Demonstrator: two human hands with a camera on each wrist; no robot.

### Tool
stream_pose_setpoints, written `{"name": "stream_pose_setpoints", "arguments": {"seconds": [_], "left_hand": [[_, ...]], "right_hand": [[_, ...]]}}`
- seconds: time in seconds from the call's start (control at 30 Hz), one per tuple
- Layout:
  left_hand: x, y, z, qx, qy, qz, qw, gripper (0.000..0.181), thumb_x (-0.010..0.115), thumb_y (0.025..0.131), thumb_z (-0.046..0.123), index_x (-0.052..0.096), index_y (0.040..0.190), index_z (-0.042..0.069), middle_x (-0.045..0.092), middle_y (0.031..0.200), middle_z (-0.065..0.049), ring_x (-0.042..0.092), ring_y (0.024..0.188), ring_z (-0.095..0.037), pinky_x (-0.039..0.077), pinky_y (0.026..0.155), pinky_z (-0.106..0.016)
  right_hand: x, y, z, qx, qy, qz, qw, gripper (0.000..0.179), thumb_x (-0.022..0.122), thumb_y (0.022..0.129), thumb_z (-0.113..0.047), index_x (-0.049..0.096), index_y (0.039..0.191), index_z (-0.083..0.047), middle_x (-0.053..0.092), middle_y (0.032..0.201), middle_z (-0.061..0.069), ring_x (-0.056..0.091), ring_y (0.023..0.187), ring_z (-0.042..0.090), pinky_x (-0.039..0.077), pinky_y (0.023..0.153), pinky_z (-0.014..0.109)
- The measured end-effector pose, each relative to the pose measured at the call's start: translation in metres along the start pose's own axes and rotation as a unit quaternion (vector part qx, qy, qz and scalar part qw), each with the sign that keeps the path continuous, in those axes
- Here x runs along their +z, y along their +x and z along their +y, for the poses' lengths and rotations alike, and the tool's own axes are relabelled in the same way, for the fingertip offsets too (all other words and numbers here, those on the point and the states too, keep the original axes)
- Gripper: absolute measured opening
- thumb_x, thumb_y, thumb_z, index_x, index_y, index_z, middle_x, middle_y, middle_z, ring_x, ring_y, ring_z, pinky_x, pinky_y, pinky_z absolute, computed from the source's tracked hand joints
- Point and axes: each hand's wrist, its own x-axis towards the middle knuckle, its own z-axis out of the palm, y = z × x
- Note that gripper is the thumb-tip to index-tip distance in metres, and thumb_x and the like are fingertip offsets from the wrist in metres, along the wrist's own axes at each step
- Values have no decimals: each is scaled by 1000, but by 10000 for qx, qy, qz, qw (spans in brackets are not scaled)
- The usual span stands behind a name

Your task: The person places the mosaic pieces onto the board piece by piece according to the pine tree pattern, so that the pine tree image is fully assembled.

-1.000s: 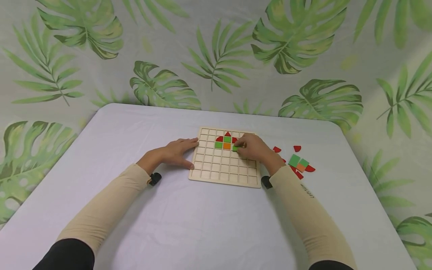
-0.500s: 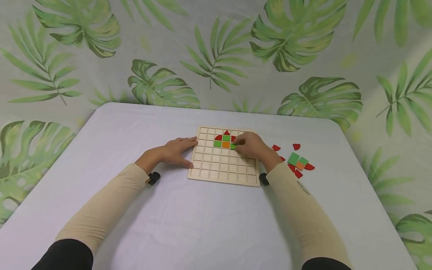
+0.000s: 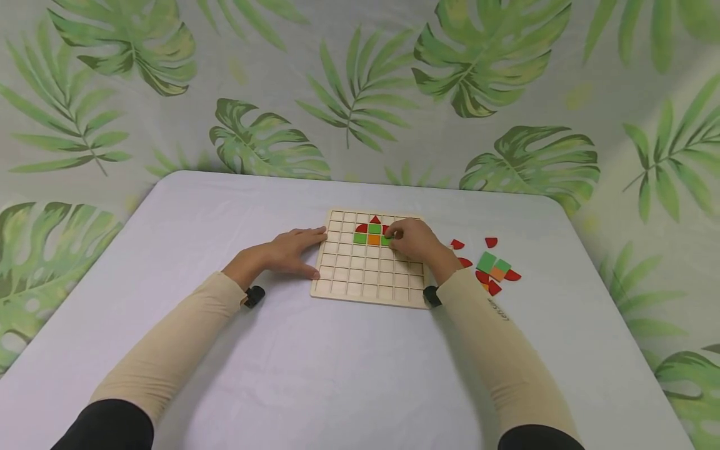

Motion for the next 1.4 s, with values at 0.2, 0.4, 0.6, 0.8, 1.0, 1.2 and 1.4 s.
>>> {"name": "stream_pose_setpoints", "arguments": {"seconds": [0.2,0.4,0.6,0.8,1.0,1.2,1.4], "left_hand": [[2,1,-1,26,-32,-11,10000,94,72,86,51,22,160,19,9,170,4,14,156,-29,20,124,-54],[2,1,-1,67,14,34,10000,94,71,86,51,23,159,19,10,170,3,15,156,-30,20,124,-55],[1,1,0,81,68,17,9999,94,71,87,51,23,159,18,10,170,2,16,156,-31,21,124,-55],[-1,0,2,94,111,34,9999,94,71,86,51,23,159,18,10,170,2,16,156,-31,21,124,-54],[-1,0,2,90,87,19,9999,94,71,86,51,23,159,17,10,170,1,16,156,-31,20,124,-54],[-2,0,2,69,130,26,9999,93,71,87,51,23,159,17,10,170,1,16,156,-31,21,123,-54],[-2,-2,3,55,86,-3,9999,93,72,87,50,23,159,17,10,170,1,15,156,-31,21,124,-55]], "right_hand": [[1,-1,1,20,21,-12,10000,26,64,94,-14,71,118,-9,67,113,14,54,93,25,48,82,37],[-2,-4,2,-96,-28,-95,9999,27,63,96,-16,69,120,-8,66,106,12,52,89,23,45,78,34],[-9,-10,1,-238,-94,-305,9992,29,59,98,-18,67,124,-8,67,113,12,56,95,24,49,84,39],[-30,-23,3,-241,-197,-64,9995,31,55,100,-16,65,128,-6,66,121,16,58,108,31,49,95,49],[-59,-39,30,-63,-392,119,9991,34,52,101,-14,62,130,0,62,126,24,59,110,36,49,93,53],[-81,-57,74,442,-567,288,9970,35,51,100,-15,61,128,3,61,124,30,57,108,42,49,91,56],[-89,-73,110,1233,-666,727,9875,38,50,98,-18,59,128,3,58,121,32,53,106,46,49,87,56]]}}
